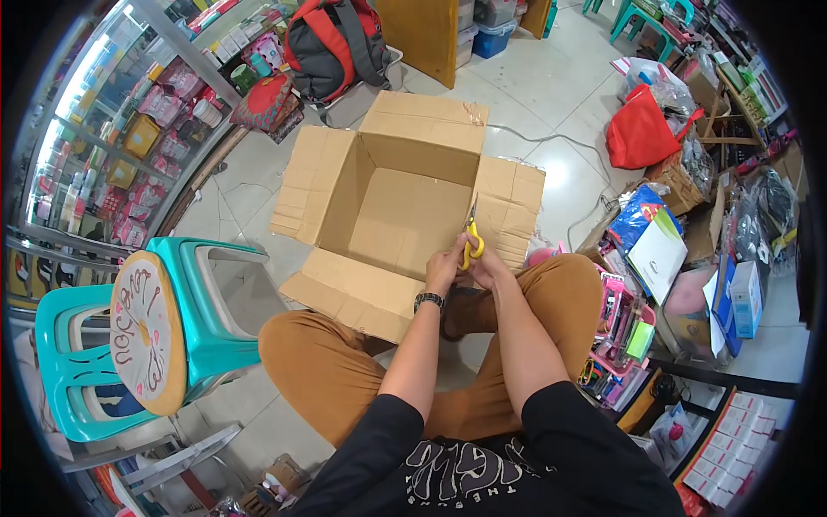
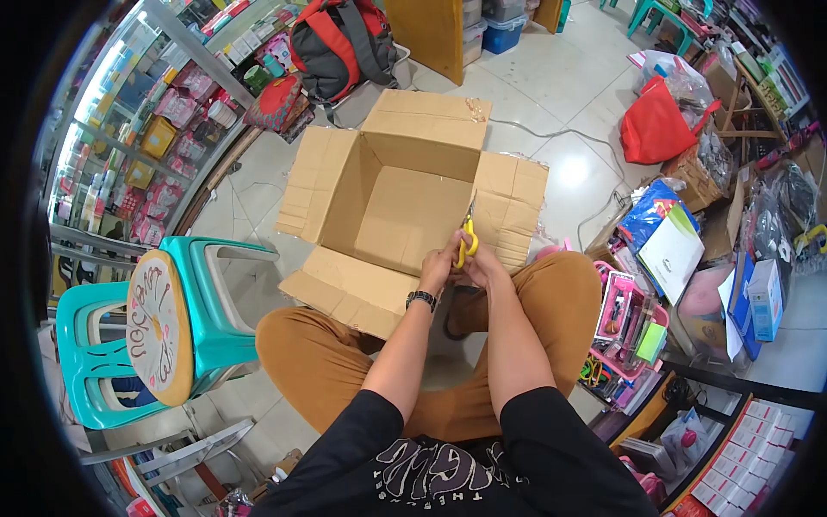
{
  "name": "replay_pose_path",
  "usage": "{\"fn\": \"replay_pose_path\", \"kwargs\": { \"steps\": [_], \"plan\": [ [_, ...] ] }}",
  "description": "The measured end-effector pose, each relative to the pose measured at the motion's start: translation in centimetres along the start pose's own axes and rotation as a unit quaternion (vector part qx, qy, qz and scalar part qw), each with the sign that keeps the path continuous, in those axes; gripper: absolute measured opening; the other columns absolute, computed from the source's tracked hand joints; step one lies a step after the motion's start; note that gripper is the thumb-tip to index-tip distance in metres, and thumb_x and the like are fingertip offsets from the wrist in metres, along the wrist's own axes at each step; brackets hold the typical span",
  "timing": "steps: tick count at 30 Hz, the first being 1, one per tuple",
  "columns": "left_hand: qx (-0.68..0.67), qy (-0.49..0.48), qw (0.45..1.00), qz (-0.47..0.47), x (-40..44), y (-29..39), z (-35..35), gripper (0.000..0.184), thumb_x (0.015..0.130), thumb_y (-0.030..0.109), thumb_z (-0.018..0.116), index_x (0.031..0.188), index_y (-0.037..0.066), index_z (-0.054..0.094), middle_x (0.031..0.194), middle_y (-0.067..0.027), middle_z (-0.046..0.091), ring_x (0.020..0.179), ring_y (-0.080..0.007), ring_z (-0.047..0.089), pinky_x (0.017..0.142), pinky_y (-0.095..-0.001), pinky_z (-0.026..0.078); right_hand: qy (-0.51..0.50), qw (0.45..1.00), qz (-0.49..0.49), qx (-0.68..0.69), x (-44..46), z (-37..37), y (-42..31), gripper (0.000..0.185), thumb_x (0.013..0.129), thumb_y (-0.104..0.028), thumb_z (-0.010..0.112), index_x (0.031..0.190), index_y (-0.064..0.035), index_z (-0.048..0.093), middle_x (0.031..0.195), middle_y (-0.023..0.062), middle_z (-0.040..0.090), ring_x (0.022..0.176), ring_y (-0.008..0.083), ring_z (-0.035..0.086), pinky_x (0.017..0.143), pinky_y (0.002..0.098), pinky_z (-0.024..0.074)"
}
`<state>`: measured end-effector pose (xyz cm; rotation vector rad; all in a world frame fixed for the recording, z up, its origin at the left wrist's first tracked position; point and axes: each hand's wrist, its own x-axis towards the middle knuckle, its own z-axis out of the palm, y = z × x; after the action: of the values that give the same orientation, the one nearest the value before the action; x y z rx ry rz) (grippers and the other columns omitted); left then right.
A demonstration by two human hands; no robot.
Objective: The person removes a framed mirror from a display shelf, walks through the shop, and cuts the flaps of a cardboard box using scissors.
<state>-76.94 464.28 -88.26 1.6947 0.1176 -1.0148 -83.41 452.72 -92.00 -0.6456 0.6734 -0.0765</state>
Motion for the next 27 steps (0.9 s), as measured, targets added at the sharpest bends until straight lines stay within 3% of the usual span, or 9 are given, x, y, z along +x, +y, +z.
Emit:
{"fn": "replay_pose_path", "kwargs": {
  "steps": [7, 12, 16, 22, 27],
  "plan": [
    [-0.02, -0.01, 1.0, 0.003, 0.0, -0.4, -0.3, 0.068, 0.078, 0.068, 0.065, 0.067, 0.001, 0.064, 0.062, -0.0092, 0.059, 0.056, -0.0185, 0.059, 0.051, -0.0278, 0.049, -0.003, 1.0, -0.018, 0.012, -0.9, 0.6, 0.3, 0.033, 0.087, -0.032, 0.072, 0.105, -0.0066, 0.061, 0.093, 0.008, 0.06, 0.074, 0.0164, 0.059, 0.069, 0.0257, 0.0505],
    [-0.038, -0.029, 0.999, 0.004, 1.0, -1.1, -1.2, 0.068, 0.077, 0.068, 0.065, 0.069, 0.0, 0.064, 0.064, -0.0097, 0.061, 0.056, -0.0185, 0.06, 0.053, -0.0286, 0.051, 0.046, 0.996, 0.041, 0.061, -1.3, 3.1, -0.9, 0.039, 0.086, -0.038, 0.071, 0.106, -0.0058, 0.061, 0.093, 0.0091, 0.059, 0.071, 0.0174, 0.058, 0.068, 0.026, 0.0493],
    [-0.062, -0.075, 0.995, -0.02, 0.0, -0.6, -1.3, 0.068, 0.08, 0.067, 0.063, 0.071, 0.0, 0.064, 0.067, -0.0112, 0.063, 0.054, -0.0182, 0.062, 0.053, -0.0281, 0.052, 0.092, 0.993, -0.036, -0.059, -0.8, 2.9, -0.3, 0.043, 0.083, -0.046, 0.071, 0.1, -0.0068, 0.062, 0.088, 0.0083, 0.06, 0.069, 0.0174, 0.057, 0.063, 0.0262, 0.0474],
    [-0.092, -0.118, 0.989, -0.016, 0.5, -0.9, -1.3, 0.069, 0.085, 0.066, 0.058, 0.075, -0.002, 0.065, 0.069, -0.0129, 0.065, 0.055, -0.0188, 0.063, 0.053, -0.0259, 0.052, 0.125, 0.988, -0.059, -0.066, 1.4, 2.0, -0.7, 0.04, 0.084, -0.046, 0.069, 0.096, -0.0083, 0.064, 0.085, 0.0061, 0.062, 0.072, 0.0137, 0.056, 0.067, 0.0241, 0.0454],
    [-0.037, -0.136, 0.99, 0.005, 0.3, -1.1, -1.0, 0.068, 0.09, 0.063, 0.053, 0.076, -0.002, 0.066, 0.068, -0.0137, 0.066, 0.057, -0.0199, 0.065, 0.055, -0.0254, 0.052, 0.169, 0.982, -0.054, -0.067, 2.5, 2.4, -1.8, 0.038, 0.084, -0.045, 0.069, 0.091, -0.0076, 0.065, 0.078, 0.0046, 0.061, 0.066, 0.0118, 0.055, 0.061, 0.0228, 0.0443]
  ]
}}
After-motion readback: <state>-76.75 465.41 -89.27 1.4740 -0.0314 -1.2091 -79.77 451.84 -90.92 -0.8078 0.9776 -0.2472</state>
